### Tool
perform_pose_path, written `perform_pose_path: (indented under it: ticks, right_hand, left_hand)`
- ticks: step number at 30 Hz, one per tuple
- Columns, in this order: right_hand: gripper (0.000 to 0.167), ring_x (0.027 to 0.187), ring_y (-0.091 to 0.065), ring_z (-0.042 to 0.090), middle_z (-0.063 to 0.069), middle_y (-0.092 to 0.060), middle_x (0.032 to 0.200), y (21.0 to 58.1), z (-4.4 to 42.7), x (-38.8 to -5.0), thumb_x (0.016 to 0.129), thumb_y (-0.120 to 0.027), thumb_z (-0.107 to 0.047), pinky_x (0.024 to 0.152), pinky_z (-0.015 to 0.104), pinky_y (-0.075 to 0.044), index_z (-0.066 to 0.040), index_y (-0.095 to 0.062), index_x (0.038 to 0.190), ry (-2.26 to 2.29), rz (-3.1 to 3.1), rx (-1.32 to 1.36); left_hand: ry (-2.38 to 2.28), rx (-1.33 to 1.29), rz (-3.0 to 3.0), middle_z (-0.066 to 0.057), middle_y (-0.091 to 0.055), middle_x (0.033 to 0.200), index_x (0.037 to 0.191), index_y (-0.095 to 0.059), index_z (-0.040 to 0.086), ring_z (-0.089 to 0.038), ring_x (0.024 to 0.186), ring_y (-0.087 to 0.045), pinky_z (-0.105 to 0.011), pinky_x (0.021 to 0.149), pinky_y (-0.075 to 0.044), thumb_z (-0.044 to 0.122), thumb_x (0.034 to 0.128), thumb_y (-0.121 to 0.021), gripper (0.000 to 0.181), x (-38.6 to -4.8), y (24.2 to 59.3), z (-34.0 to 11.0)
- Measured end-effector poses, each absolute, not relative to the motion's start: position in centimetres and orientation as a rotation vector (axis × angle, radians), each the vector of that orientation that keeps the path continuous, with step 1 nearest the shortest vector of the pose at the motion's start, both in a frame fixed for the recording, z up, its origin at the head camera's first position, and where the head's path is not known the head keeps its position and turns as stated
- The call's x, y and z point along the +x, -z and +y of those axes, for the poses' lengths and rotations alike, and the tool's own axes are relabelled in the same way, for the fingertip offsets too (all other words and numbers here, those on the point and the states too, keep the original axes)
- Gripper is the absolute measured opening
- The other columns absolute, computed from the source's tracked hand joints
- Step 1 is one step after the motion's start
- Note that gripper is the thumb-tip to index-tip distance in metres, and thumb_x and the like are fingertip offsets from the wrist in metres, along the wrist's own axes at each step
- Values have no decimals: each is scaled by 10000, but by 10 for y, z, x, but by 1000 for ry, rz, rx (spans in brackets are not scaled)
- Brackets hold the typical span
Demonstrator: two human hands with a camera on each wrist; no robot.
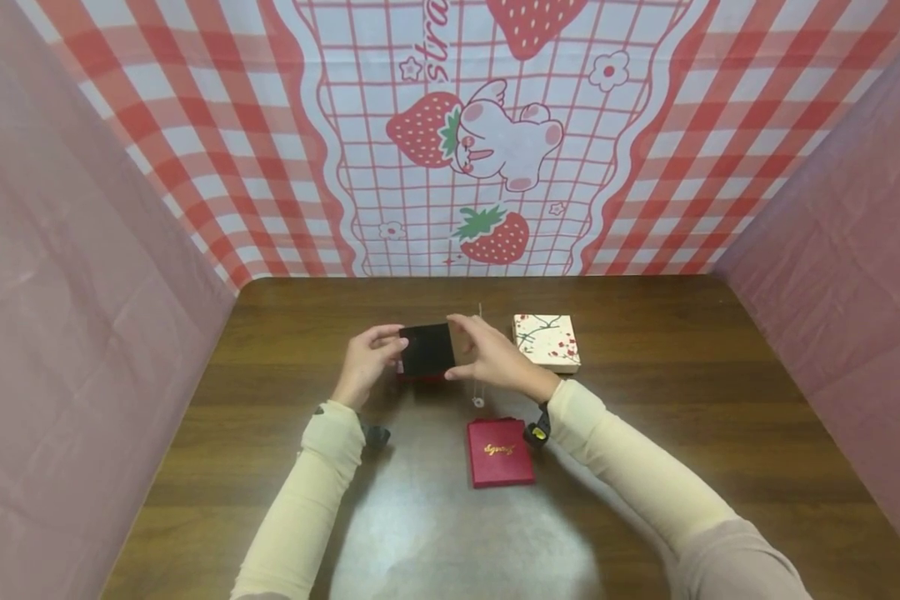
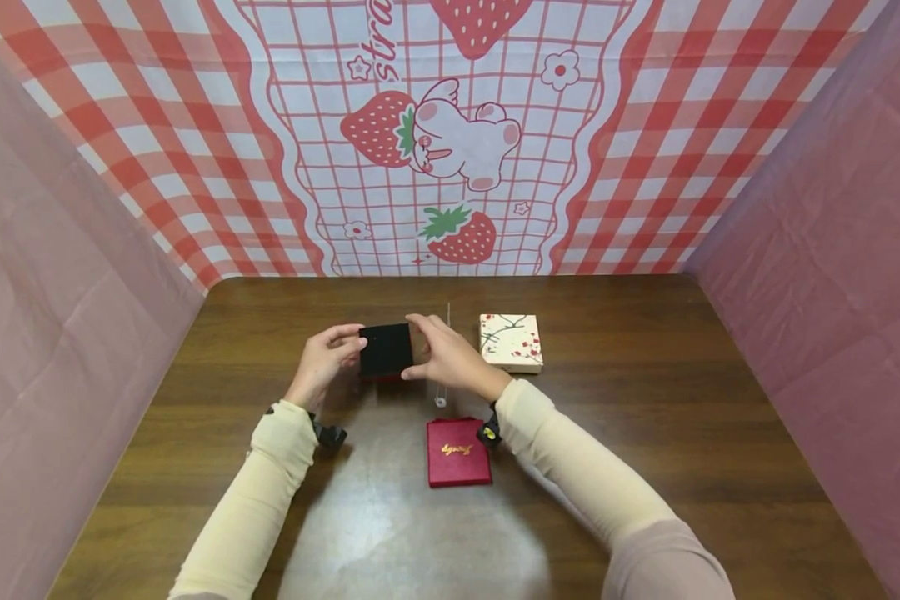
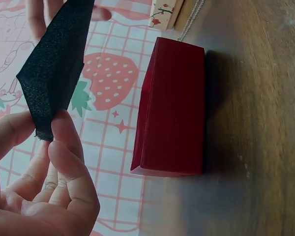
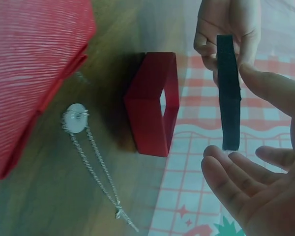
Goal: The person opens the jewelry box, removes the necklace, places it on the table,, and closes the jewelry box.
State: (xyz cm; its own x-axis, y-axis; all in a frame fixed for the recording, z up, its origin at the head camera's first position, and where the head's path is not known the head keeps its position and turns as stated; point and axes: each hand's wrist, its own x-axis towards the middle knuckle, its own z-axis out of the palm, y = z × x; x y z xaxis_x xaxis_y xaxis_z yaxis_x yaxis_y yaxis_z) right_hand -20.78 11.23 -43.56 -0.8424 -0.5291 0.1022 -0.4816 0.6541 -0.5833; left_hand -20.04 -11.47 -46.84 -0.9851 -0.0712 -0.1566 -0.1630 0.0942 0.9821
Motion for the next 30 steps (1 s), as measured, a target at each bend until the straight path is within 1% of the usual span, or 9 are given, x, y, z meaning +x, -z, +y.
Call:
perform_pose_path:
  ticks: [3, 9, 14, 19, 21, 26, 28, 30]
  right_hand:
    - [860, 917, -627, 209, 144, -563, 1274, 433, 108, -209, 714, -859, -269, 802, 361, -546, -53, -436, 1431, 952, 2790, -858]
    - [813, 976, -675, 269, 154, -495, 1375, 431, 105, -210, 723, -852, -249, 898, 410, -551, -27, -470, 1405, 957, 2771, -870]
    - [801, 1001, -667, 269, 143, -465, 1430, 432, 103, -214, 728, -850, -240, 908, 402, -547, -22, -473, 1400, 933, 2768, -906]
    - [799, 1021, -652, 285, 148, -461, 1440, 431, 100, -219, 726, -849, -242, 900, 408, -543, -24, -475, 1398, 912, 2746, -941]
    - [802, 1026, -652, 288, 151, -455, 1445, 431, 100, -220, 724, -850, -242, 909, 414, -540, -26, -475, 1399, 903, 2741, -939]
    - [794, 1038, -654, 271, 146, -459, 1435, 430, 98, -222, 729, -846, -260, 936, 417, -533, -40, -481, 1398, 869, 2735, -929]
    - [792, 1045, -653, 266, 146, -465, 1426, 430, 97, -223, 729, -846, -267, 948, 419, -529, -42, -484, 1397, 856, 2732, -926]
    - [787, 1057, -652, 262, 145, -470, 1421, 430, 97, -224, 729, -845, -274, 962, 423, -523, -47, -491, 1394, 845, 2726, -925]
  left_hand:
    - [-2049, -245, 2276, -159, -719, 1082, 1207, -660, 41, -52, 710, -624, -362, 808, -572, 106, 881, -697, 335, -201, 468, -114]
    - [-2035, -242, 2289, -180, -714, 1105, 1213, -659, 38, -49, 713, -628, -327, 786, -569, 108, 881, -695, 341, -202, 465, -114]
    - [-2042, -252, 2283, -179, -714, 1101, 1210, -665, 40, -54, 716, -629, -347, 787, -567, 115, 889, -690, 330, -204, 462, -114]
    - [-2035, -271, 2277, -178, -709, 1124, 1223, -659, 39, -51, 732, -633, -287, 753, -560, 120, 896, -684, 338, -205, 459, -117]
    - [-2023, -270, 2271, -189, -699, 1151, 1237, -649, 41, -52, 742, -640, -307, 784, -570, 119, 897, -682, 351, -206, 458, -117]
    - [-2001, -254, 2276, -212, -682, 1184, 1247, -644, 46, -66, 760, -652, -445, 904, -554, 119, 899, -678, 357, -210, 457, -118]
    - [-1993, -249, 2281, -212, -682, 1185, 1244, -647, 47, -66, 771, -653, -456, 917, -547, 120, 900, -675, 353, -211, 457, -118]
    - [-1986, -248, 2283, -213, -682, 1186, 1243, -647, 42, -62, 776, -652, -432, 903, -555, 116, 902, -671, 350, -212, 458, -118]
